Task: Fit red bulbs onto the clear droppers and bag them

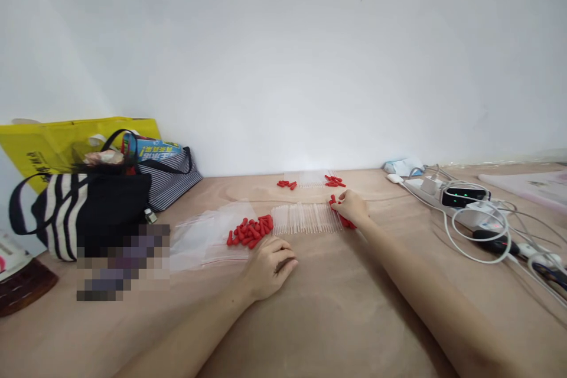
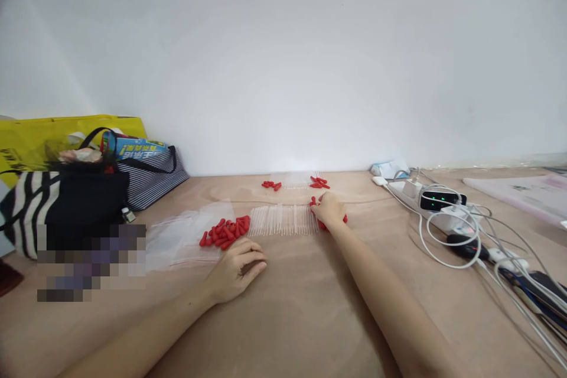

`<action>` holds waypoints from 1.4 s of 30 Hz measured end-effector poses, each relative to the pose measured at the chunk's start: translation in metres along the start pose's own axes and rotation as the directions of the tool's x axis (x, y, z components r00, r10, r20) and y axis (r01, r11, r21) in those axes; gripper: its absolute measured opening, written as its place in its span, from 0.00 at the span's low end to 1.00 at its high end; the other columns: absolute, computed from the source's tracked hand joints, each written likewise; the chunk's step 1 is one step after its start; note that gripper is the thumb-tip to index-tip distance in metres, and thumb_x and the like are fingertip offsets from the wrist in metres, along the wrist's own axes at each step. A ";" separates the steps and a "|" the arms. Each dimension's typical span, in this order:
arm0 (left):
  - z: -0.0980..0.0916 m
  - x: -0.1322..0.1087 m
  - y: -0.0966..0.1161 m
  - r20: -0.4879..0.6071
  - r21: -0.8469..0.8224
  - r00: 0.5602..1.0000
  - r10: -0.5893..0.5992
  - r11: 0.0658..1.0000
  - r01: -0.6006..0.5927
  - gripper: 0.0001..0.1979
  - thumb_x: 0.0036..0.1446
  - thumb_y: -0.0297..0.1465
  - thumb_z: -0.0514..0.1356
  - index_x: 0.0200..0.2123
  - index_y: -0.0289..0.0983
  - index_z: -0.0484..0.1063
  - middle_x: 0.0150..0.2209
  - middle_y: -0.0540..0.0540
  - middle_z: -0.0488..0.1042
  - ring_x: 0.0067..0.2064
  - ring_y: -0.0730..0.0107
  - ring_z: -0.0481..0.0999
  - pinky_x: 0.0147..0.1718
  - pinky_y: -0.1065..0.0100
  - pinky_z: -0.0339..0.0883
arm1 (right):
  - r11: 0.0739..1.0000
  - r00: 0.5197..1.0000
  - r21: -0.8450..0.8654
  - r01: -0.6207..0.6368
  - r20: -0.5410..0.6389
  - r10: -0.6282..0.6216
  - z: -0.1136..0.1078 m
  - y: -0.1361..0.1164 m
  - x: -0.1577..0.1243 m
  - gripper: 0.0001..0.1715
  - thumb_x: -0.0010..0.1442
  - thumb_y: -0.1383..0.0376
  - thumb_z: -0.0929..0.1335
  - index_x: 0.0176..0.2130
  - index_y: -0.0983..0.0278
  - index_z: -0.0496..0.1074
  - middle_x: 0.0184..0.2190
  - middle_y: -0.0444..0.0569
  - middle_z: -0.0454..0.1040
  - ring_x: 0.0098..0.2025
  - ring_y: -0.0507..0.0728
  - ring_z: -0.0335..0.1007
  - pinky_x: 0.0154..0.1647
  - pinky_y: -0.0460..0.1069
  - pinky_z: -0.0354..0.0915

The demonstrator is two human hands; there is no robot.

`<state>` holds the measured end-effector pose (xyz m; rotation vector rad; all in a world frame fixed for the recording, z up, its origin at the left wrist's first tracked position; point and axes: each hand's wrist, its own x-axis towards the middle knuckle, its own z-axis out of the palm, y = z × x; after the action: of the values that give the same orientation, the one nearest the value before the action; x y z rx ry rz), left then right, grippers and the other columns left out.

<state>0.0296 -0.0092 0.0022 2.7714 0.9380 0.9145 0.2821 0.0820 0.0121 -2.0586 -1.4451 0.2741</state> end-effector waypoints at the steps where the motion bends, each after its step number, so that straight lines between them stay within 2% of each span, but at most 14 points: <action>1: 0.000 0.000 0.000 0.003 -0.001 1.000 -0.001 1.000 0.001 0.08 0.56 0.29 0.54 0.31 0.36 0.72 0.32 0.45 0.71 0.35 0.67 0.68 0.36 0.64 0.63 | 1.000 1.000 -0.019 0.008 -0.002 -0.008 -0.001 -0.001 -0.001 0.15 0.46 0.60 0.67 0.35 0.64 0.68 0.36 0.54 0.73 0.41 0.63 0.68 0.42 0.55 0.56; 6: 0.001 0.001 0.000 0.006 -0.009 1.000 0.002 1.000 -0.002 0.08 0.56 0.28 0.54 0.31 0.35 0.73 0.32 0.44 0.71 0.35 0.67 0.68 0.36 0.64 0.63 | 0.995 0.998 -0.075 0.068 0.003 -0.068 -0.011 -0.001 -0.008 0.11 0.49 0.59 0.66 0.32 0.62 0.70 0.32 0.49 0.75 0.40 0.60 0.68 0.44 0.55 0.53; 10: 0.000 0.002 0.001 -0.002 -0.003 1.000 0.005 1.000 -0.005 0.08 0.55 0.28 0.54 0.30 0.35 0.73 0.31 0.45 0.72 0.35 0.67 0.68 0.36 0.64 0.63 | 0.977 0.982 -0.103 0.186 0.060 -0.181 -0.018 0.002 -0.025 0.08 0.50 0.59 0.65 0.27 0.60 0.72 0.29 0.46 0.75 0.37 0.57 0.69 0.41 0.52 0.52; 15: 0.000 0.002 0.001 0.007 0.006 1.000 0.009 1.000 -0.009 0.08 0.55 0.29 0.54 0.29 0.36 0.72 0.31 0.45 0.72 0.35 0.67 0.69 0.36 0.65 0.63 | 0.939 0.950 -0.157 0.307 0.118 -0.291 -0.011 -0.008 -0.050 0.12 0.51 0.57 0.64 0.27 0.61 0.73 0.29 0.47 0.75 0.36 0.57 0.68 0.41 0.52 0.50; 19: 0.000 0.002 0.000 0.012 0.002 1.000 0.006 1.000 -0.006 0.08 0.55 0.29 0.54 0.29 0.36 0.72 0.32 0.45 0.72 0.35 0.67 0.69 0.36 0.65 0.63 | 0.934 0.967 -0.264 0.240 0.154 -0.204 0.000 -0.027 -0.056 0.19 0.51 0.53 0.63 0.26 0.64 0.73 0.27 0.52 0.75 0.36 0.60 0.68 0.43 0.56 0.48; 23: -0.001 0.002 0.001 0.012 -0.002 1.000 0.006 1.000 -0.006 0.08 0.56 0.29 0.54 0.29 0.36 0.73 0.31 0.45 0.72 0.35 0.67 0.69 0.36 0.65 0.63 | 0.933 0.973 -0.321 0.161 0.209 -0.096 0.005 -0.041 -0.051 0.18 0.50 0.55 0.63 0.28 0.66 0.73 0.31 0.55 0.75 0.37 0.62 0.69 0.44 0.57 0.48; 29: 0.000 0.001 0.001 0.012 0.020 1.000 0.000 1.000 0.000 0.09 0.56 0.29 0.53 0.29 0.36 0.73 0.32 0.45 0.71 0.36 0.66 0.68 0.37 0.64 0.62 | 0.934 0.970 -0.331 0.135 0.239 -0.056 0.008 -0.048 -0.045 0.17 0.49 0.60 0.63 0.35 0.68 0.72 0.34 0.58 0.74 0.38 0.62 0.69 0.43 0.57 0.50; 32: 0.002 0.000 0.002 -0.024 0.035 1.000 -0.015 0.999 0.016 0.07 0.55 0.29 0.54 0.30 0.37 0.72 0.32 0.46 0.71 0.36 0.66 0.68 0.38 0.64 0.61 | 0.933 0.967 -0.335 0.131 0.253 -0.044 0.009 -0.049 -0.043 0.16 0.50 0.62 0.63 0.36 0.69 0.71 0.35 0.58 0.74 0.39 0.62 0.69 0.44 0.58 0.50; 34: 0.002 0.000 0.003 -0.092 0.081 0.994 -0.056 0.995 0.064 0.07 0.55 0.28 0.54 0.30 0.37 0.72 0.31 0.46 0.71 0.36 0.66 0.67 0.38 0.64 0.60 | 0.933 0.965 -0.335 0.129 0.261 -0.039 0.009 -0.050 -0.043 0.15 0.49 0.63 0.63 0.35 0.68 0.71 0.36 0.58 0.74 0.40 0.62 0.69 0.44 0.58 0.50; 37: -0.004 0.005 0.002 -0.220 0.236 0.957 -0.191 0.941 0.242 0.06 0.53 0.31 0.55 0.30 0.38 0.72 0.32 0.45 0.71 0.36 0.63 0.66 0.38 0.62 0.58 | 0.935 0.964 -0.333 0.121 0.265 -0.031 0.008 -0.052 -0.043 0.13 0.48 0.65 0.63 0.35 0.67 0.71 0.36 0.57 0.73 0.41 0.62 0.68 0.43 0.57 0.51; 40: -0.014 0.016 -0.007 -0.294 0.383 0.875 -0.385 0.791 0.477 0.11 0.49 0.37 0.58 0.33 0.37 0.71 0.36 0.43 0.70 0.40 0.57 0.65 0.38 0.60 0.57 | 0.936 0.967 -0.333 0.112 0.254 -0.025 0.008 -0.053 -0.042 0.13 0.48 0.63 0.64 0.35 0.66 0.71 0.37 0.57 0.73 0.41 0.63 0.68 0.44 0.58 0.50; 42: -0.018 0.024 -0.015 -0.299 0.432 0.817 -0.492 0.694 0.576 0.17 0.47 0.43 0.57 0.35 0.37 0.70 0.39 0.41 0.69 0.43 0.54 0.63 0.39 0.58 0.56 | 0.937 0.970 -0.333 0.104 0.241 -0.022 0.009 -0.055 -0.040 0.15 0.48 0.61 0.65 0.35 0.66 0.71 0.37 0.57 0.73 0.42 0.63 0.67 0.45 0.58 0.49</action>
<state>0.0266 0.0145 0.0254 2.5039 2.1567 0.8800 0.2192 0.0610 0.0294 -2.3113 -1.8068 0.2586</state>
